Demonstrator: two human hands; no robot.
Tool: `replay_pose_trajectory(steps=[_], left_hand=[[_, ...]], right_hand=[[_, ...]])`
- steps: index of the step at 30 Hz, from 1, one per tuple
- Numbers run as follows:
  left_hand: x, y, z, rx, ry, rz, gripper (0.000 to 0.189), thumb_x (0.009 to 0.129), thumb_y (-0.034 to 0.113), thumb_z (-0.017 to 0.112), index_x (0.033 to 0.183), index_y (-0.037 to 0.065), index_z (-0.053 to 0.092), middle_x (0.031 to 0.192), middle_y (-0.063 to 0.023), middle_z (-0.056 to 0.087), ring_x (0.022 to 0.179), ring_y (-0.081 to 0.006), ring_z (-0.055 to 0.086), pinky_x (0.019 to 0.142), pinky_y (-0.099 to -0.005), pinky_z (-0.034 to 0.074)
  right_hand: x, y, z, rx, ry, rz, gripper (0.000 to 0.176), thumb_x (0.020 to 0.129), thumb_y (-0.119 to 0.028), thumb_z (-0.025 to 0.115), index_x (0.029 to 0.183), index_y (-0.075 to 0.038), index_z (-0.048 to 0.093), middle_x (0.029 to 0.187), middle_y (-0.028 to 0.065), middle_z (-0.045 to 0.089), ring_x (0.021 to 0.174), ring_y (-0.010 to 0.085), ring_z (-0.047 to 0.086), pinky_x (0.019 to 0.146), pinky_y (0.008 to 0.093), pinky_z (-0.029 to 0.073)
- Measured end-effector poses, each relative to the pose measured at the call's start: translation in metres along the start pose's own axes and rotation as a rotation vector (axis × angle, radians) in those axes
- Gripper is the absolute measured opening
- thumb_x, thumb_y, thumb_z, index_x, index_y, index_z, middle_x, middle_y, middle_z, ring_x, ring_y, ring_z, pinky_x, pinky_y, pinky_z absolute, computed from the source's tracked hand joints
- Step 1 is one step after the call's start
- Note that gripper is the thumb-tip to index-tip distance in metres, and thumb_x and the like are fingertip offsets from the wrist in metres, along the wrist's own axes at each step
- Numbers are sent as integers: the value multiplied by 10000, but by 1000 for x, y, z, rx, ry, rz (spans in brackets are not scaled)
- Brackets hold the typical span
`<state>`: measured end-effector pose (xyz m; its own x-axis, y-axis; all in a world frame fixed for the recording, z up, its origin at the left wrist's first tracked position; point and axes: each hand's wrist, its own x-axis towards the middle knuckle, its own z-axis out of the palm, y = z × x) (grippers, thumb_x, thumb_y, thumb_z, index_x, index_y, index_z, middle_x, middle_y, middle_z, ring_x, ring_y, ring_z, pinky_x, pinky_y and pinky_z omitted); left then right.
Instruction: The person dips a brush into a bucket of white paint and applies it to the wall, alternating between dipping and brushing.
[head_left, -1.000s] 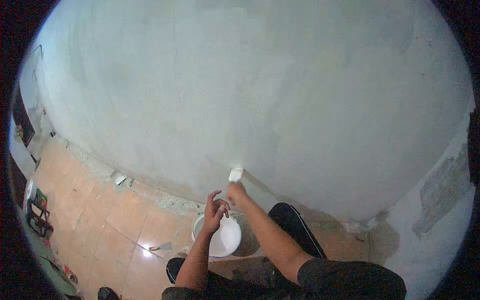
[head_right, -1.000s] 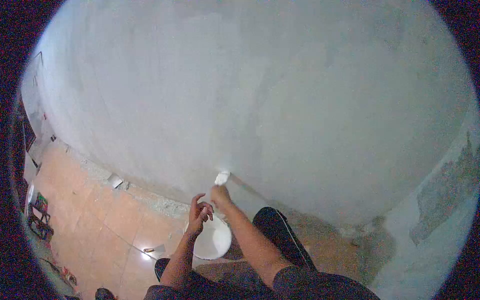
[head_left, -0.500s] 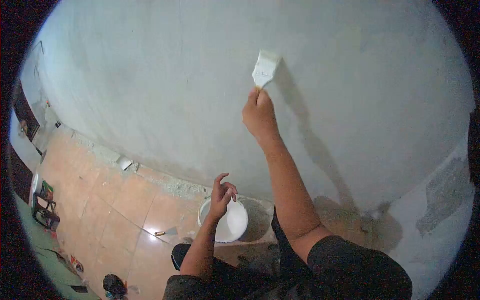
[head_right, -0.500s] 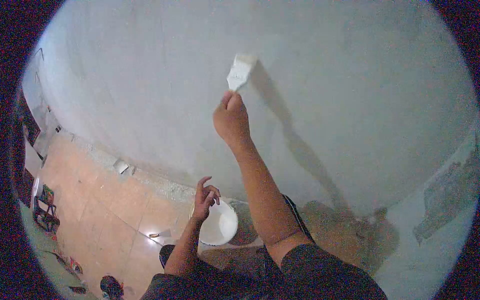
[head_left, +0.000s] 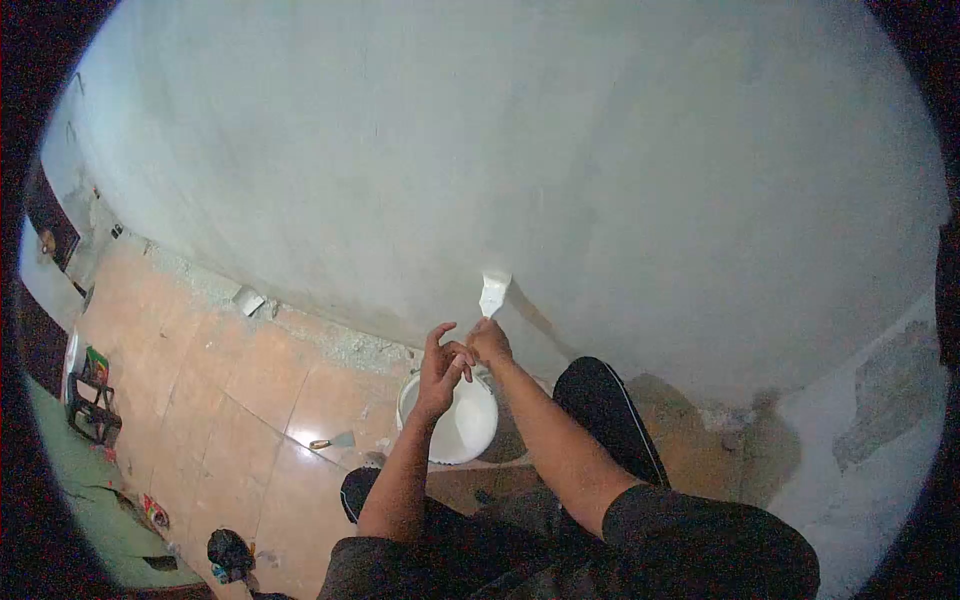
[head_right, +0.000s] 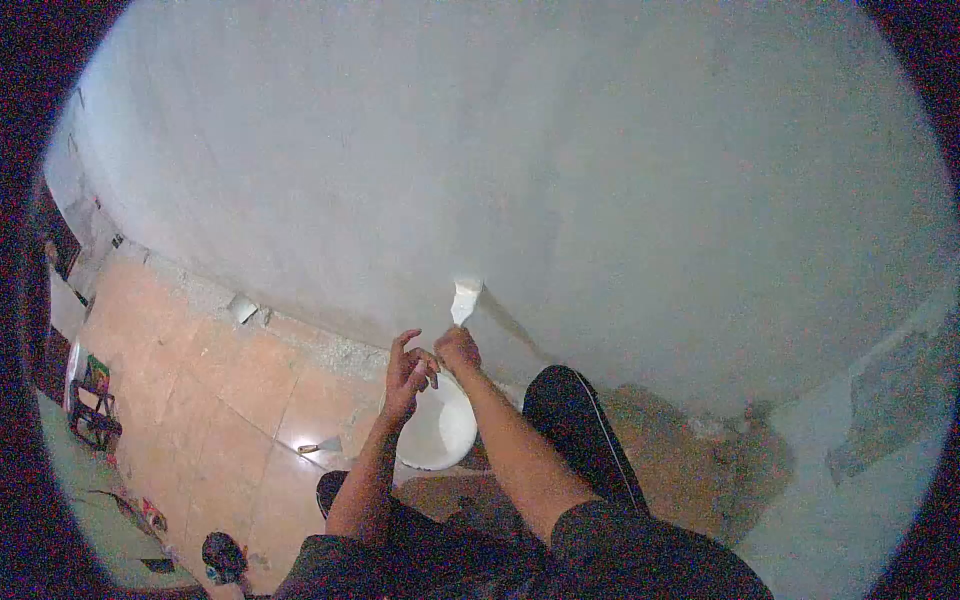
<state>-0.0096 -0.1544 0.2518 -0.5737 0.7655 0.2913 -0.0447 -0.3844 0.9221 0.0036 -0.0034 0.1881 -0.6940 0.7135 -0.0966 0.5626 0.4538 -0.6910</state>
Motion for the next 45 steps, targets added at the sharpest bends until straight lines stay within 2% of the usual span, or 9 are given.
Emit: replay_pose_trajectory(steps=[3, 5, 14, 21, 28, 35, 37, 39, 45], left_hand=[[1, 4, 1, 11, 27, -13, 523, 877, 196, 532, 1299, 40, 265, 761, -92, 528, 626, -140, 495, 578, -264, 438], [1, 4, 0, 35, -4, -9, 532, 876, 196, 535, 1302, 37, 259, 758, -93, 528, 627, -141, 494, 577, -264, 439], [0, 1, 3, 21, -2, 6, 543, 869, 210, 545, 1295, 18, 268, 750, -92, 529, 615, -139, 495, 575, -272, 440], [1, -4, 6, 55, 14, 28, 556, 852, 270, 547, 1297, 71, 278, 764, -65, 553, 572, -118, 516, 448, -205, 344], [1, -4, 1, 31, -19, 2, 556, 859, 205, 560, 1299, 32, 268, 763, -87, 538, 617, -135, 498, 586, -266, 443], [1, -1, 0, 59, -11, -17, 555, 857, 185, 558, 1299, 28, 263, 771, -90, 542, 621, -137, 499, 584, -264, 446], [0, -9, -2, 82, -4, 41, 590, 838, 294, 571, 1303, 73, 280, 764, -62, 560, 580, -117, 520, 463, -206, 358], [-2, -7, -2, 84, 2, 26, 593, 838, 295, 571, 1305, 74, 279, 763, -62, 560, 579, -115, 519, 461, -204, 355], [-9, 5, -2, 31, -24, -23, 547, 863, 190, 559, 1297, 30, 267, 763, -85, 535, 620, -133, 497, 580, -263, 444]], right_hand=[[15, 20, 14, -186, 16, -373, 225, 790, -191, 477, 682, -4, 539, 756, 211, 585, 703, 326, 615, 592, 447, 473], [-7, -48, -60, 508, -277, 234, 230, 749, -166, 469, 558, -38, 478, 569, 120, 505, 466, 238, 497, 398, 398, 348], [-53, -210, -238, 723, 82, -103, 307, 912, -251, 343, 719, -45, 465, 515, 26, 413, 387, 138, 375, 364, 295, 268], [-2, -122, -149, 100, 405, -192, 261, 915, -236, 366, 958, -2, 475, 882, 244, 594, 895, 411, 571, 758, 512, 422], [4, -29, -49, 70, 206, 264, 289, 846, -221, 478, 1073, -42, 485, 965, 207, 610, 932, 378, 588, 792, 488, 445], [-3, 27, 3, 105, 90, 202, 329, 787, -175, 498, 1076, -26, 551, 859, 181, 634, 823, 295, 641, 735, 412, 502], [0, -4, -31, -227, -329, -27, 206, 744, -172, 526, 834, -25, 637, 661, 158, 621, 628, 276, 649, 600, 368, 520], [-2, -41, -64, 742, -97, 460, 203, 707, -155, 521, 538, -42, 523, 505, 98, 527, 378, 237, 478, 395, 381, 386], [-3, -153, -237, 1124, -292, 191, 215, 816, -150, 385, 615, -99, 443, 474, -1, 383, 352, 91, 284, 330, 263, 202]])
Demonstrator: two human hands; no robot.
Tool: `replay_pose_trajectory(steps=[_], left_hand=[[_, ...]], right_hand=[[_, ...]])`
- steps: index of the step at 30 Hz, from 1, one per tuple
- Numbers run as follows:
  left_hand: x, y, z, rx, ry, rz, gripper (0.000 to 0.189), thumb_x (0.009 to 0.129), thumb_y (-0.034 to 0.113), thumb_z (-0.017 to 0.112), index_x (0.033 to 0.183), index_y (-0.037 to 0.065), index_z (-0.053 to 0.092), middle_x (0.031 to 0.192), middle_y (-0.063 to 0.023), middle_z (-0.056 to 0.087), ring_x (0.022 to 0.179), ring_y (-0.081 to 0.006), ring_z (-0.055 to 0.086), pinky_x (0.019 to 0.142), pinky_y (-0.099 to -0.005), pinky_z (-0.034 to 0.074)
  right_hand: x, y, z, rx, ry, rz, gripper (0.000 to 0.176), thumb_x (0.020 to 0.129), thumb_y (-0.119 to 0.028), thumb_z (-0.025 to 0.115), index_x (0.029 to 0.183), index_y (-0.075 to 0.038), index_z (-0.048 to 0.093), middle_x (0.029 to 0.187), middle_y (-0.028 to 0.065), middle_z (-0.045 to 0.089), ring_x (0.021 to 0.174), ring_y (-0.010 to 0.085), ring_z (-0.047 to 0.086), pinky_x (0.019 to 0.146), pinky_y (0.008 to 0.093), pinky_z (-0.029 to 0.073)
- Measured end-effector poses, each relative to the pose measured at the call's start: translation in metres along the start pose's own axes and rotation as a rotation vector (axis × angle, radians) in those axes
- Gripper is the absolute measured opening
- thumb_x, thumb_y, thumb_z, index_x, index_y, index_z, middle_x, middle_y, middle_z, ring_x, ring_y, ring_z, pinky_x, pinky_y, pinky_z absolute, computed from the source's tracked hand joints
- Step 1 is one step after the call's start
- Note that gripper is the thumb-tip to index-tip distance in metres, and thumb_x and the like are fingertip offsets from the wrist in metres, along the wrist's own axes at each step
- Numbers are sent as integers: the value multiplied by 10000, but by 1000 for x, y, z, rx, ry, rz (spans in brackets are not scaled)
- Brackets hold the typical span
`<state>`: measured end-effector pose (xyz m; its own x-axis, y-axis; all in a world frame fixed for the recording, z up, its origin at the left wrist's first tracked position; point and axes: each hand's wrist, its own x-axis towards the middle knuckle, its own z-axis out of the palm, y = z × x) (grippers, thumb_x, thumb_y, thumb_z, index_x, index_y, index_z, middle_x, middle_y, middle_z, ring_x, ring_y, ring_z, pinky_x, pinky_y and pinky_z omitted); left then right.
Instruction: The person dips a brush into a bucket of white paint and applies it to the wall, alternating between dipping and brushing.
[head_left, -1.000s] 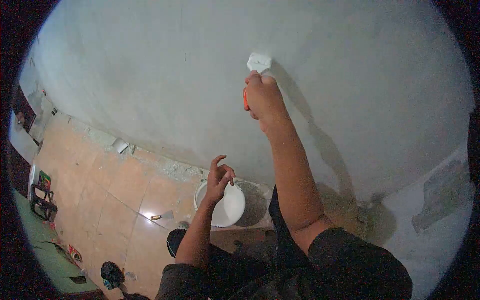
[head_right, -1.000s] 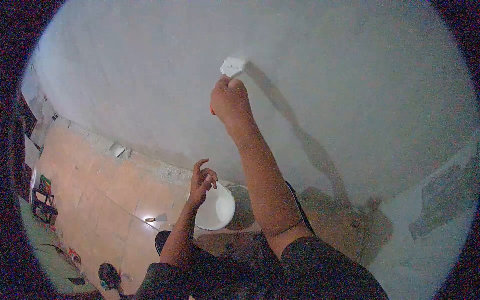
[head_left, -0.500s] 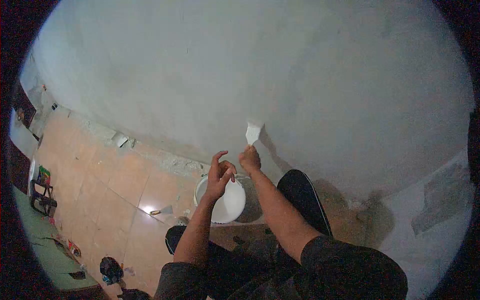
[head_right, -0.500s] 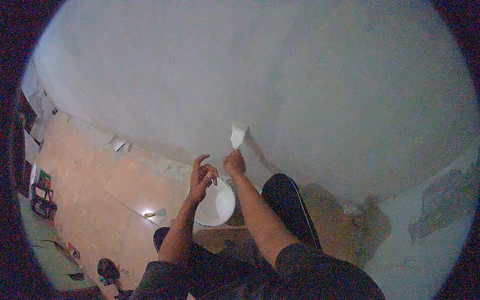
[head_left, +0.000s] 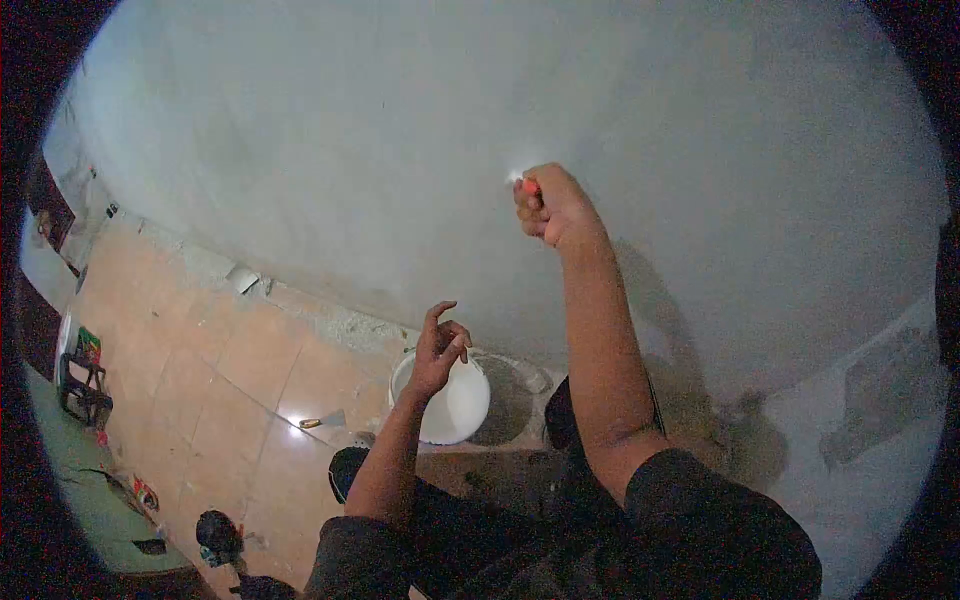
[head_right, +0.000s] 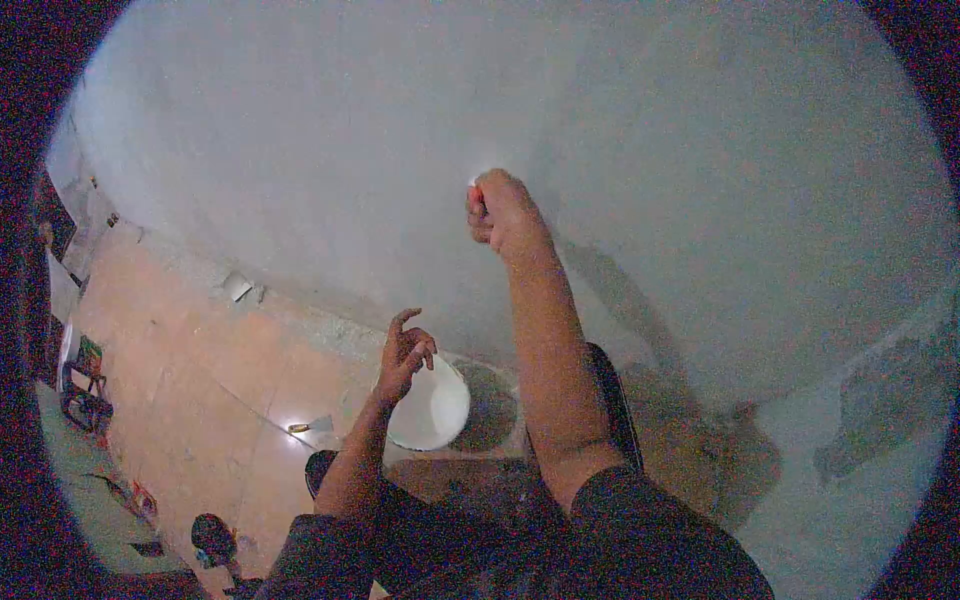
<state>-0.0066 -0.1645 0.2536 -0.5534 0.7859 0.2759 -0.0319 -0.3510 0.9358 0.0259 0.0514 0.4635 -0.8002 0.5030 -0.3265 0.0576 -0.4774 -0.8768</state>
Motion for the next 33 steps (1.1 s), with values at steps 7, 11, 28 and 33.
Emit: replay_pose_trajectory(steps=[7, 11, 28, 33], left_hand=[[-1, 2, 6, 20, -21, -10, 535, 845, 129, 547, 1297, 35, 278, 758, -85, 534, 609, -125, 499, 576, -264, 448], [1, -2, 4, 17, -14, -7, 528, 840, 103, 531, 1295, 42, 271, 740, -77, 530, 603, -122, 496, 575, -257, 443], [2, -11, 4, 25, -61, 8, 603, 842, 256, 586, 1305, 59, 255, 763, -74, 530, 641, -132, 514, 596, -267, 452], [2, -9, 7, 12, -72, 0, 602, 842, 242, 588, 1308, 58, 253, 760, -71, 520, 638, -130, 507, 594, -265, 448]], right_hand=[[-58, -18, 46, -720, 239, -543, 300, 915, -276, 361, 863, -16, 500, 512, 62, 462, 356, 117, 354, 352, 280, 292], [21, 63, -2, -990, 464, -513, 360, 920, -300, 350, 967, 10, 527, 826, 193, 576, 743, 314, 549, 663, 419, 423], [95, 179, -111, -222, 91, 62, 144, 771, -156, 428, 655, -84, 473, 478, 31, 420, 356, 152, 379, 315, 323, 258], [-7, 3, -35, 59, -45, 105, 130, 768, -156, 435, 688, -53, 431, 526, 16, 437, 399, 95, 378, 334, 247, 231]])
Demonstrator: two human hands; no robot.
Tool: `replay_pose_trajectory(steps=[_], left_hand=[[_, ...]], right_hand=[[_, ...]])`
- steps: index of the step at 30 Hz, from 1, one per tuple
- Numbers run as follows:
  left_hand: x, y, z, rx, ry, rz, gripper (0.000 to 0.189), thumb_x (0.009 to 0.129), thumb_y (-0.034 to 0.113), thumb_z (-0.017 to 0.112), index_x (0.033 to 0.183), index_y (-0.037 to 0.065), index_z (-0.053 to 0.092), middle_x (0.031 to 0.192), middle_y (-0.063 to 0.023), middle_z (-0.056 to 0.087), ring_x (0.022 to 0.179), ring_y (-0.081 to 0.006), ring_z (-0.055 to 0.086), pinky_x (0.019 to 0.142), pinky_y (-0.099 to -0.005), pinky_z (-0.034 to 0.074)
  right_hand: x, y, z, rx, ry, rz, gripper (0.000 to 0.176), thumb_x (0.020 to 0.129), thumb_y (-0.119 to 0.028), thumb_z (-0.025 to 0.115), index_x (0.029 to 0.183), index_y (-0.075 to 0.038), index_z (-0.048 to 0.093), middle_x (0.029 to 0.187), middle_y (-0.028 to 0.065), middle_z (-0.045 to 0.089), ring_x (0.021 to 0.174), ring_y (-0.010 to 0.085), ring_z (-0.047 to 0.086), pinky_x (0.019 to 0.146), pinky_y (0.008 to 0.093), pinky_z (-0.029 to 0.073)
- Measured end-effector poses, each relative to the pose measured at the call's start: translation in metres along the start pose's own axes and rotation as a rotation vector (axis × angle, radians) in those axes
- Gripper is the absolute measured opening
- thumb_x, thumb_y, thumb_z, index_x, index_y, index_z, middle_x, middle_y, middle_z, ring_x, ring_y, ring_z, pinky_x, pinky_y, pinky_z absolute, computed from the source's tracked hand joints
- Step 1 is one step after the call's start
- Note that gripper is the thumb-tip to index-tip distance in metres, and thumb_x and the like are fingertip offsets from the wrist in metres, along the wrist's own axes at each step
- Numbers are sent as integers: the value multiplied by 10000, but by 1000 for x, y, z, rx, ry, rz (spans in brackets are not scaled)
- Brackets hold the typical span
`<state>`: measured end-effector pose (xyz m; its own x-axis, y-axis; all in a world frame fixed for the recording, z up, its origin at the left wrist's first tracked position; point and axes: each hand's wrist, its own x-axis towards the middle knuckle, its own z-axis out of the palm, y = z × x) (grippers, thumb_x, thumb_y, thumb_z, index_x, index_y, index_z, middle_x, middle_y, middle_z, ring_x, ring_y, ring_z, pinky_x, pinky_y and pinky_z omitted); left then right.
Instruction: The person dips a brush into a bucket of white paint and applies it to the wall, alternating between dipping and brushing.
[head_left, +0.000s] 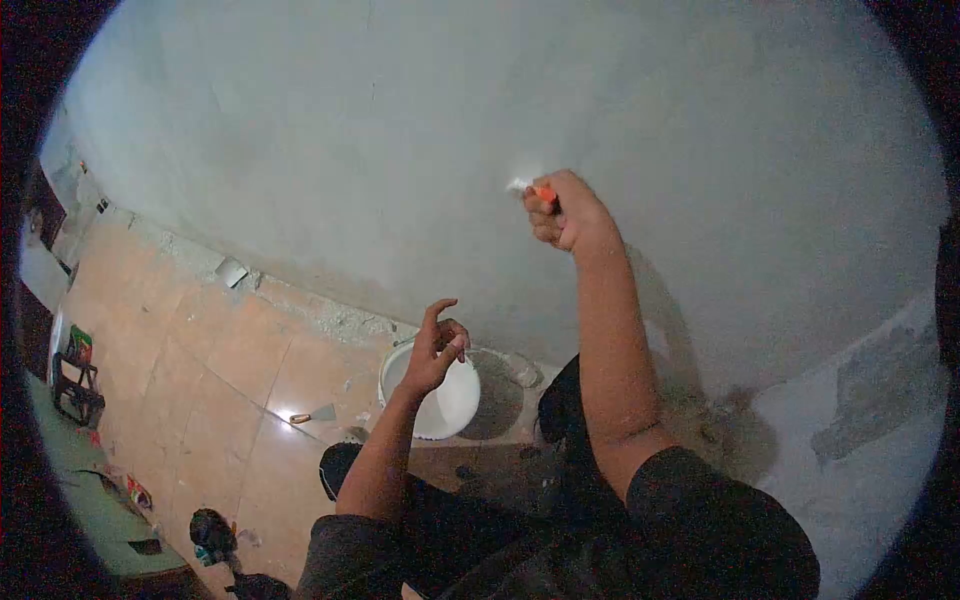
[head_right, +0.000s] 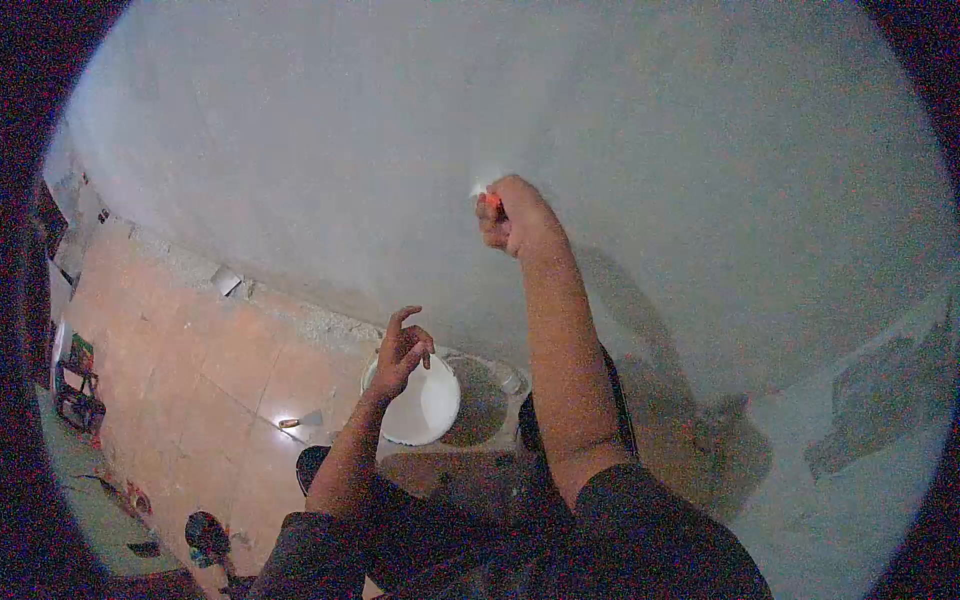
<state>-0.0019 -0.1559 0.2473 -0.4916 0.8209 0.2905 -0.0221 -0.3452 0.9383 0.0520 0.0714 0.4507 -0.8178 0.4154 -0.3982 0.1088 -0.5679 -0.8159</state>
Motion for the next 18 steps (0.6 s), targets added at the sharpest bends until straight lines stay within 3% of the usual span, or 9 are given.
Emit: replay_pose_trajectory(steps=[2, 3, 5, 6, 7, 9, 11, 13, 18], left_hand=[[-1, -1, 0, 6, -1, -10, 601, 844, 236, 587, 1308, 55, 251, 759, -71, 518, 638, -130, 505, 593, -265, 446], [0, -4, -1, -1, -7, -12, 595, 845, 221, 583, 1308, 52, 250, 761, -72, 518, 640, -130, 503, 592, -265, 447], [-1, -8, 0, -10, -15, -18, 590, 846, 206, 579, 1308, 48, 249, 763, -73, 519, 643, -131, 502, 591, -266, 448], [-1, -10, 0, -17, -21, -5, 588, 846, 203, 577, 1308, 46, 249, 764, -74, 519, 643, -131, 501, 589, -266, 449], [0, -10, 0, -25, -25, 10, 585, 846, 199, 575, 1307, 44, 250, 765, -75, 519, 643, -131, 501, 587, -267, 449], [1, -8, 2, -2, -10, -14, 587, 842, 206, 576, 1306, 48, 253, 764, -74, 519, 644, -131, 500, 587, -267, 448], [1, -8, 1, 10, -9, -14, 618, 845, 271, 597, 1316, 63, 255, 774, -90, 537, 665, -147, 514, 578, -282, 458], [1, -9, 1, -11, -3, -25, 589, 830, 198, 577, 1303, 52, 257, 761, -71, 519, 652, -133, 503, 590, -266, 448], [2, -8, 1, -14, -14, -17, 583, 836, 196, 577, 1300, 47, 257, 762, -70, 521, 635, -125, 502, 581, -259, 448]], right_hand=[[-29, -21, 25, -255, -40, -222, 156, 818, -170, 420, 718, -55, 453, 520, 10, 432, 387, 98, 371, 336, 255, 237], [-45, -26, 39, -253, -38, -219, 156, 818, -170, 420, 718, -55, 453, 520, 10, 432, 387, 98, 371, 336, 255, 237], [-74, -26, 64, -507, 221, -423, 229, 885, -246, 405, 755, -68, 467, 466, -30, 383, 355, 50, 269, 313, 216, 203], [-79, -23, 67, -618, 316, -430, 275, 914, -286, 370, 798, -66, 487, 511, -3, 430, 405, 72, 345, 366, 242, 296], [-75, -16, 65, -619, 316, -430, 275, 914, -286, 370, 798, -66, 487, 511, -3, 430, 405, 72, 345, 366, 242, 296], [-45, 9, 49, -955, 295, -562, 344, 922, -292, 349, 929, 8, 517, 635, 152, 575, 536, 288, 582, 512, 422, 452], [20, 61, 14, -1065, 496, -617, 371, 935, -293, 318, 967, 22, 512, 841, 251, 607, 790, 405, 608, 723, 488, 460], [29, 93, 2, -1168, 640, -452, 372, 934, -294, 314, 1000, 16, 509, 956, 270, 587, 932, 423, 563, 809, 514, 420], [76, 195, -36, -1115, 647, -307, 386, 926, -312, 307, 981, 3, 523, 923, 244, 604, 884, 412, 586, 789, 506, 438]])
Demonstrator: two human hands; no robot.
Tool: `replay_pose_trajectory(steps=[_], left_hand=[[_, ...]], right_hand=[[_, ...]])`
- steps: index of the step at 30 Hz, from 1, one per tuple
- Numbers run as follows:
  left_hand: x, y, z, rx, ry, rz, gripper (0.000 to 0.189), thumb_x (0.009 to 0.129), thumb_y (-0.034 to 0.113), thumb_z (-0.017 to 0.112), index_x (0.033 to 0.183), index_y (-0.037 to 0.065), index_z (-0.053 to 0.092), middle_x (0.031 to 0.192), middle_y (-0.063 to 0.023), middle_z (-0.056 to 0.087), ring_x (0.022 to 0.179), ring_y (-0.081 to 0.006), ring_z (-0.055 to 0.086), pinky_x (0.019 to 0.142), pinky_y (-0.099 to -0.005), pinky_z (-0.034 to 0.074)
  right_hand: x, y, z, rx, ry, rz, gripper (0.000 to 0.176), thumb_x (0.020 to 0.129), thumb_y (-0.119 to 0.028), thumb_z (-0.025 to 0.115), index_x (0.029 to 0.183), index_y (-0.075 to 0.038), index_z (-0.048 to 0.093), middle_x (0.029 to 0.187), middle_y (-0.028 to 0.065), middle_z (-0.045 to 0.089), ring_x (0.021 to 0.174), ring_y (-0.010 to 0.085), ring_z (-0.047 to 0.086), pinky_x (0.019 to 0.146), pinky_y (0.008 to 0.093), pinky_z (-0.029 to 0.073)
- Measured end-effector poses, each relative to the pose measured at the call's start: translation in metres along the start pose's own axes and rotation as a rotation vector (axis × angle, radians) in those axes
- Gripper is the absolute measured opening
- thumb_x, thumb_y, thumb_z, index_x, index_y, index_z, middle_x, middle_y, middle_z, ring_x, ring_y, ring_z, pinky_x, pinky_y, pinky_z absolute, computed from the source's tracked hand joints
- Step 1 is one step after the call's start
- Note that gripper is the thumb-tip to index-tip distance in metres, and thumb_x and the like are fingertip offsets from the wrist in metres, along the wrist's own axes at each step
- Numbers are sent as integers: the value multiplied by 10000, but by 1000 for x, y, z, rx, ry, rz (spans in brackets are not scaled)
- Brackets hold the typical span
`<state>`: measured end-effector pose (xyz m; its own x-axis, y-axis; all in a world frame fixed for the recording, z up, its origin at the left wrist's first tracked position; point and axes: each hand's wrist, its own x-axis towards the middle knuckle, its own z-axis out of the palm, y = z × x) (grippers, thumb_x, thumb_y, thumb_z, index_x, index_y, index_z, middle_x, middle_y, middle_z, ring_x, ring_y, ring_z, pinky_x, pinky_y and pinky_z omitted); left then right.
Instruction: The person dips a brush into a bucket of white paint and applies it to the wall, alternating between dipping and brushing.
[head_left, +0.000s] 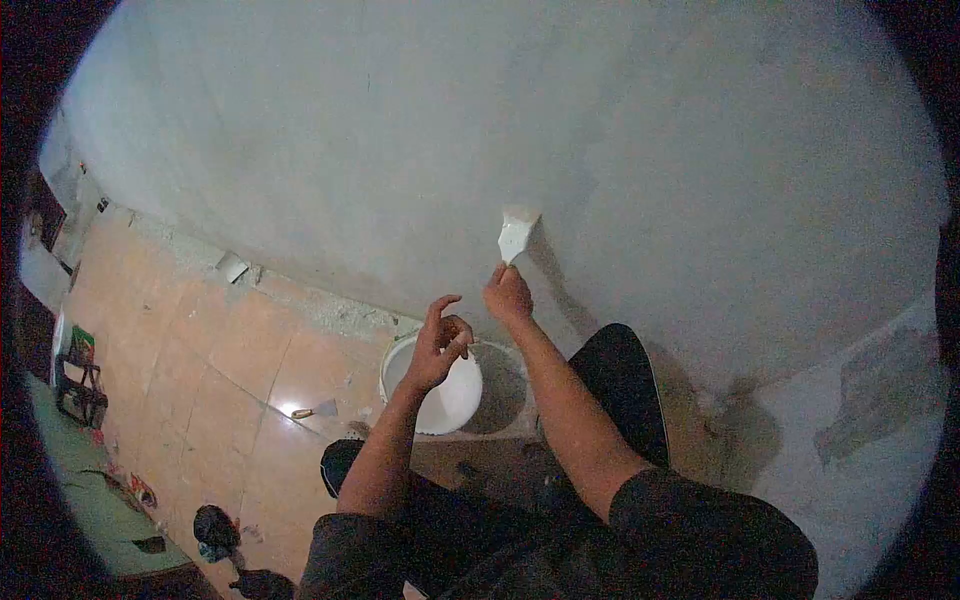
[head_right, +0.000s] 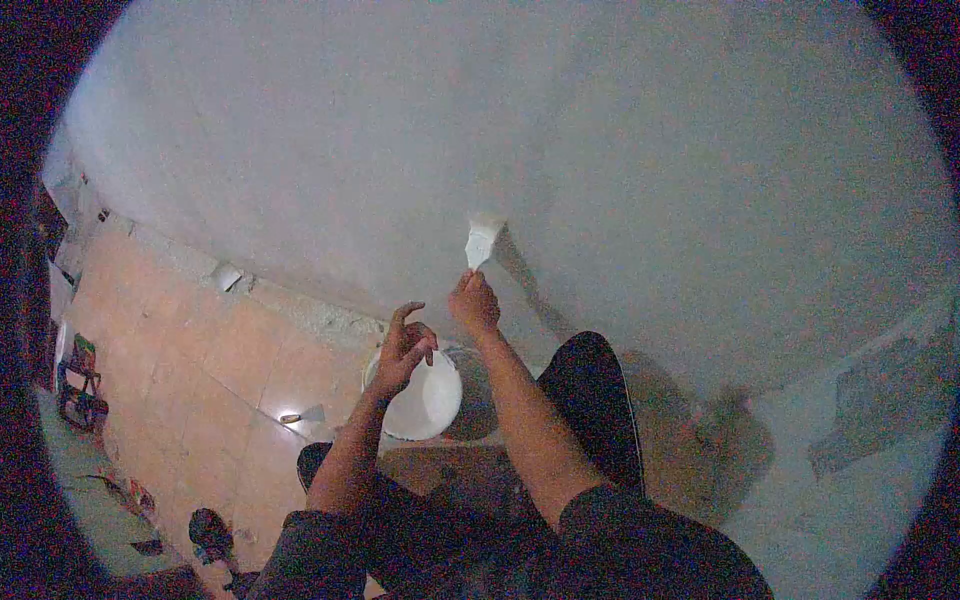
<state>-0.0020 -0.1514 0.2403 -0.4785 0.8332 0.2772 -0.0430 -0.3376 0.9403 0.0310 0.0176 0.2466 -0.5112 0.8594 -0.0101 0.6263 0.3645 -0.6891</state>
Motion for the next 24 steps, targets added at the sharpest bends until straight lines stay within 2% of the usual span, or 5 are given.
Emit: replay_pose_trajectory(steps=[7, 14, 19, 20, 24], left_hand=[[0, 3, -1, 16, -4, 6, 616, 846, 279, 605, 1310, 68, 260, 770, -78, 535, 645, -133, 513, 593, -267, 455], [0, -2, 0, 18, 2, -7, 572, 853, 180, 578, 1312, 67, 256, 778, -77, 529, 649, -132, 511, 592, -268, 454], [2, 1, 1, 32, 2, -3, 572, 844, 171, 576, 1308, 59, 261, 762, -66, 522, 629, -122, 507, 586, -257, 452], [3, 2, 0, 32, -3, 4, 571, 846, 178, 577, 1306, 58, 260, 760, -66, 522, 628, -119, 505, 584, -254, 451], [2, -2, 0, 18, 11, 14, 578, 851, 217, 579, 1307, 59, 263, 764, -70, 528, 641, -118, 509, 584, -252, 452]], right_hand=[[-12, 17, 12, 239, -429, 309, 280, 843, -208, 405, 796, 8, 576, 654, 167, 604, 598, 317, 611, 533, 478, 463], [33, -90, -141, 1031, -597, 340, 186, 848, -194, 418, 696, -90, 444, 494, -12, 377, 356, 87, 301, 327, 245, 183], [-35, -167, -207, 692, -246, -99, 271, 928, -282, 331, 833, -63, 457, 548, 8, 428, 361, 89, 299, 320, 238, 214], [-31, -160, -200, 431, -45, -381, 413, 937, -303, 286, 790, 15, 505, 651, 134, 537, 525, 274, 527, 560, 412, 434], [9, -115, -146, 305, 40, -289, 371, 940, -304, 321, 906, 11, 515, 778, 237, 594, 762, 413, 584, 724, 474, 442]])
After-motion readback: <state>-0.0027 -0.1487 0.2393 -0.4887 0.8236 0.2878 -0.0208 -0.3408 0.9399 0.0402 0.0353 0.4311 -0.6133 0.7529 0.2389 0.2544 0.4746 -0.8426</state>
